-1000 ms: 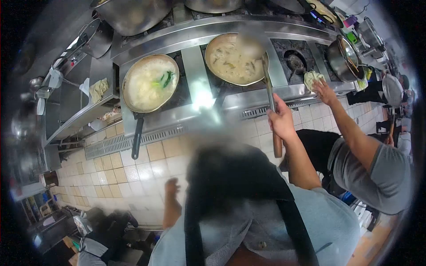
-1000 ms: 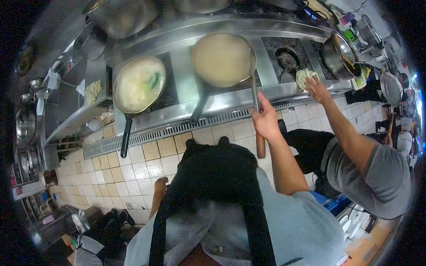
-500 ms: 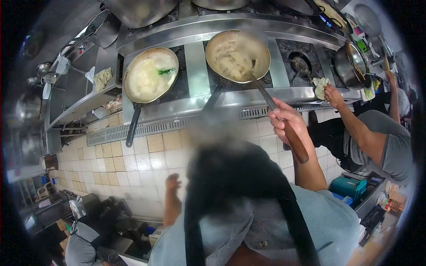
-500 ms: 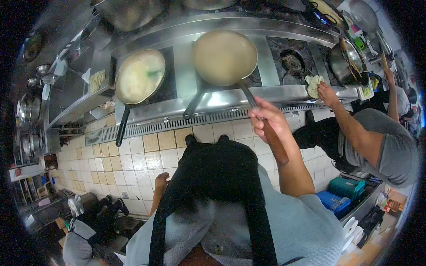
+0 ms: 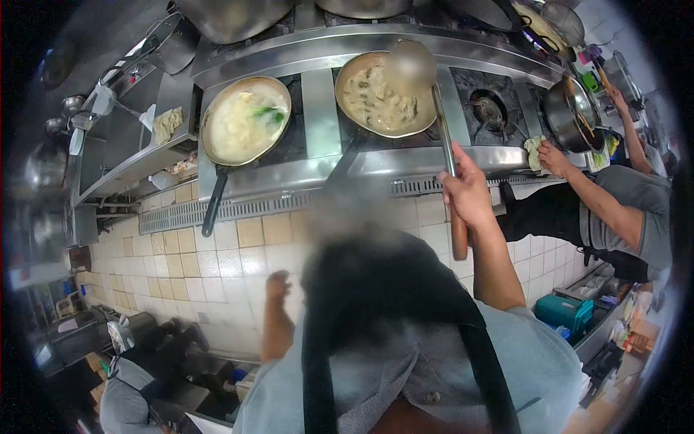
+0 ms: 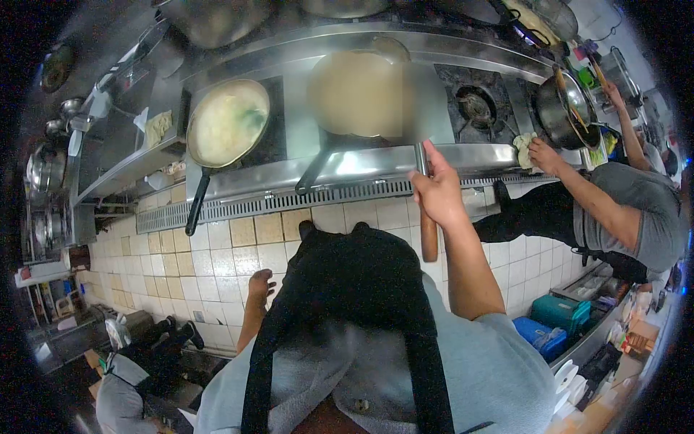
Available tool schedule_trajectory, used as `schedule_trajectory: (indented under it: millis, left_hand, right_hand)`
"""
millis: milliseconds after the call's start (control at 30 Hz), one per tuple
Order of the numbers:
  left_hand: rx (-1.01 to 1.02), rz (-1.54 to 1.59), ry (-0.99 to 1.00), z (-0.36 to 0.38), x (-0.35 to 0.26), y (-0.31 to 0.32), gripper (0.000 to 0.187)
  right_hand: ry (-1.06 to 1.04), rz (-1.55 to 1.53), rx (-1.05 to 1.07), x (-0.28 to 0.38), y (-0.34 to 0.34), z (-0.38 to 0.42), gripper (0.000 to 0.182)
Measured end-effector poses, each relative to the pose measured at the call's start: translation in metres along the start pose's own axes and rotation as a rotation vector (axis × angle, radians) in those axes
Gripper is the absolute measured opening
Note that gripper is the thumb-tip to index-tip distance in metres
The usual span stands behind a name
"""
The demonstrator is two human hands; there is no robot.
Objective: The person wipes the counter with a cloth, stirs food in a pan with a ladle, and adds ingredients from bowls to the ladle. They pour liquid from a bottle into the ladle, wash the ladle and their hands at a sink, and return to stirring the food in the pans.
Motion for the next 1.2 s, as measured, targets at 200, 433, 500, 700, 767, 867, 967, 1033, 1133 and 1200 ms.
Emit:
schedule_trajectory:
  millis: [200,433,500,700,767,867,967,1033,1133,1200]
  left_hand:
    - [-0.054,0.013,0.017,0.006,0.001,-0.002,0.033]
    - [-0.075,0.036,-0.099,0.017,0.054,-0.006,0.033]
    - [-0.081,0.042,-0.112,0.024,0.066,-0.007,0.032]
    - [0.0,-0.235,0.037,0.026,0.065,-0.008,0.032]
    - [0.005,-0.203,0.055,0.018,0.055,-0.008,0.031]
    - [0.003,-0.29,0.113,0.001,0.039,-0.022,0.028]
    - [0.064,-0.158,0.068,-0.031,0.031,-0.046,0.029]
    - [0.046,-0.302,0.253,-0.069,0.038,-0.08,0.029]
    - [0.015,-0.315,0.415,-0.073,0.018,-0.112,0.027]
    - [0.014,-0.31,0.398,-0.065,0.015,-0.129,0.027]
  right_hand:
    - [0.076,-0.106,0.12,-0.031,0.02,-0.04,0.066]
    - [0.209,-0.933,0.395,-0.021,0.025,-0.02,0.041]
    - [0.214,-0.967,0.407,-0.014,0.021,-0.01,0.041]
    - [0.203,-0.591,0.2,0.005,0.013,0.029,0.059]
    - [0.17,-0.462,0.17,0.006,0.012,0.036,0.06]
    - [0.122,-0.244,0.119,0.009,0.02,0.04,0.063]
    - [0.061,-0.038,-0.022,0.011,0.032,0.042,0.063]
    - [0.014,0.061,-0.097,0.016,0.042,0.042,0.065]
    - [-0.067,0.114,-0.126,0.019,0.062,0.041,0.063]
    - [-0.087,0.135,-0.14,0.018,0.077,0.042,0.063]
Point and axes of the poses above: each hand's wrist, its own z-axis away from the middle knuckle, its own y-axis out of the palm, x = y × z, the point moved 6 cm from there along -z, towards the middle knuckle, and after that the axes turned 13 degrees about x, right-handed, at the moved point
